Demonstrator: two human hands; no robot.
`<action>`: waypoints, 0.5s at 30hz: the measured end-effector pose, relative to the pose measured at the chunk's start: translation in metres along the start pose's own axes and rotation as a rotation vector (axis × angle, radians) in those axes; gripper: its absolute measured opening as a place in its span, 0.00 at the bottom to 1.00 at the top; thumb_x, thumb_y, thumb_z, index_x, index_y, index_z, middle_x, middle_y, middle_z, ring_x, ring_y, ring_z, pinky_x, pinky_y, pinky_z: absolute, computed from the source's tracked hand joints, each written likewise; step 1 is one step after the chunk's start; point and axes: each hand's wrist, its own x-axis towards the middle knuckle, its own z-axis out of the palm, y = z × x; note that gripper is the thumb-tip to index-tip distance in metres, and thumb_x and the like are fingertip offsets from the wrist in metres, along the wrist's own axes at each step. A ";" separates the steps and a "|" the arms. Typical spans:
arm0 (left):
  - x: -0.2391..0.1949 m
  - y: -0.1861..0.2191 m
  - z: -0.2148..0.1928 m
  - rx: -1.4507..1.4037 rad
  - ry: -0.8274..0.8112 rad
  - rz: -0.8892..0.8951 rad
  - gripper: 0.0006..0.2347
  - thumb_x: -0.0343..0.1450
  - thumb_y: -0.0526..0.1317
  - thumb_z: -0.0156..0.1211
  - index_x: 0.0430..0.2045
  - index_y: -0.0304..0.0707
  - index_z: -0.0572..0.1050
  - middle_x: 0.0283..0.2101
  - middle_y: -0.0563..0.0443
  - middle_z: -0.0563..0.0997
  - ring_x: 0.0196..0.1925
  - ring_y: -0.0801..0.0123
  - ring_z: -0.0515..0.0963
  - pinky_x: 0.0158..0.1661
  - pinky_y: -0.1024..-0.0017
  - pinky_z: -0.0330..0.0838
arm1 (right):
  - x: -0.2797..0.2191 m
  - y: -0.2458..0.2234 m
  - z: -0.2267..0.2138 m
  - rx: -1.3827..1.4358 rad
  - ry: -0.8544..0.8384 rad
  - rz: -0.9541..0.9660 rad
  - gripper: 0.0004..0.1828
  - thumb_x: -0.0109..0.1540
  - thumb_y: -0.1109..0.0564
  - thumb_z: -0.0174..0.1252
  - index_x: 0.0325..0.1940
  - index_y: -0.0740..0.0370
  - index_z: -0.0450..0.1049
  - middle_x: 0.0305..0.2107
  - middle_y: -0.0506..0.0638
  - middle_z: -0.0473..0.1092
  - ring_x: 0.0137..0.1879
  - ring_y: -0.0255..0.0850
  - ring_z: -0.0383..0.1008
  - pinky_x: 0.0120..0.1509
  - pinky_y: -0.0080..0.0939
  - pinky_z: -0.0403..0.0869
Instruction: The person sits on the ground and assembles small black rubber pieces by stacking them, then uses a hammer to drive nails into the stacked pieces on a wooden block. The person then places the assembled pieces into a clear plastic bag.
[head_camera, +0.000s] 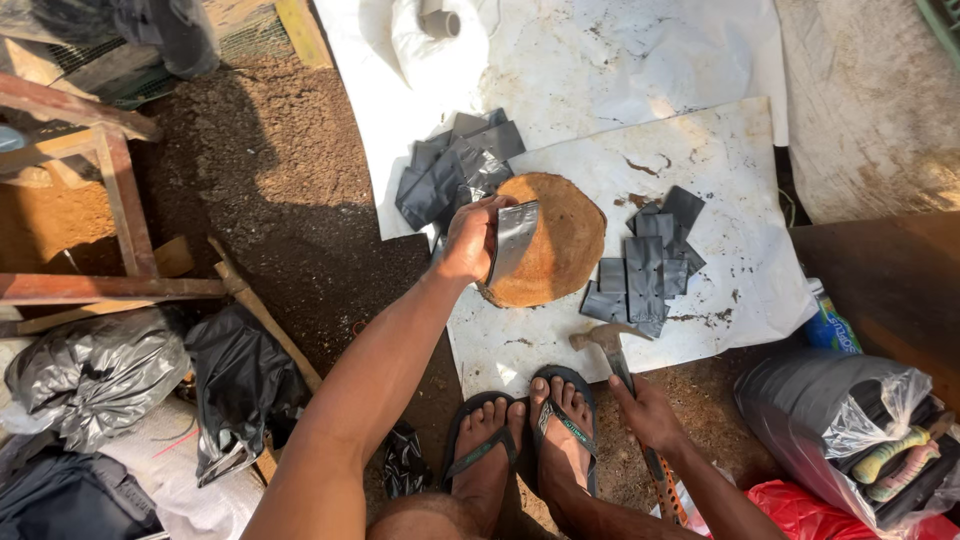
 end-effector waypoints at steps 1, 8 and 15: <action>-0.003 0.002 0.003 -0.017 0.003 -0.004 0.09 0.76 0.37 0.53 0.38 0.29 0.78 0.33 0.46 0.83 0.32 0.66 0.82 0.34 0.69 0.78 | -0.002 0.006 0.002 0.000 -0.016 0.054 0.28 0.67 0.36 0.47 0.35 0.65 0.70 0.11 0.47 0.64 0.15 0.39 0.66 0.21 0.44 0.71; -0.014 0.011 0.024 0.016 -0.070 0.070 0.08 0.78 0.37 0.55 0.37 0.30 0.79 0.35 0.45 0.82 0.33 0.66 0.83 0.34 0.68 0.78 | -0.005 0.007 0.001 0.074 -0.020 0.160 0.29 0.68 0.34 0.44 0.42 0.64 0.71 0.11 0.48 0.63 0.15 0.40 0.66 0.22 0.44 0.70; -0.040 -0.021 0.071 1.081 -0.042 0.499 0.08 0.78 0.41 0.52 0.36 0.39 0.77 0.34 0.50 0.82 0.34 0.65 0.84 0.33 0.67 0.80 | -0.009 0.006 0.002 0.026 0.027 0.093 0.27 0.68 0.35 0.46 0.40 0.63 0.72 0.13 0.46 0.64 0.17 0.38 0.67 0.23 0.43 0.72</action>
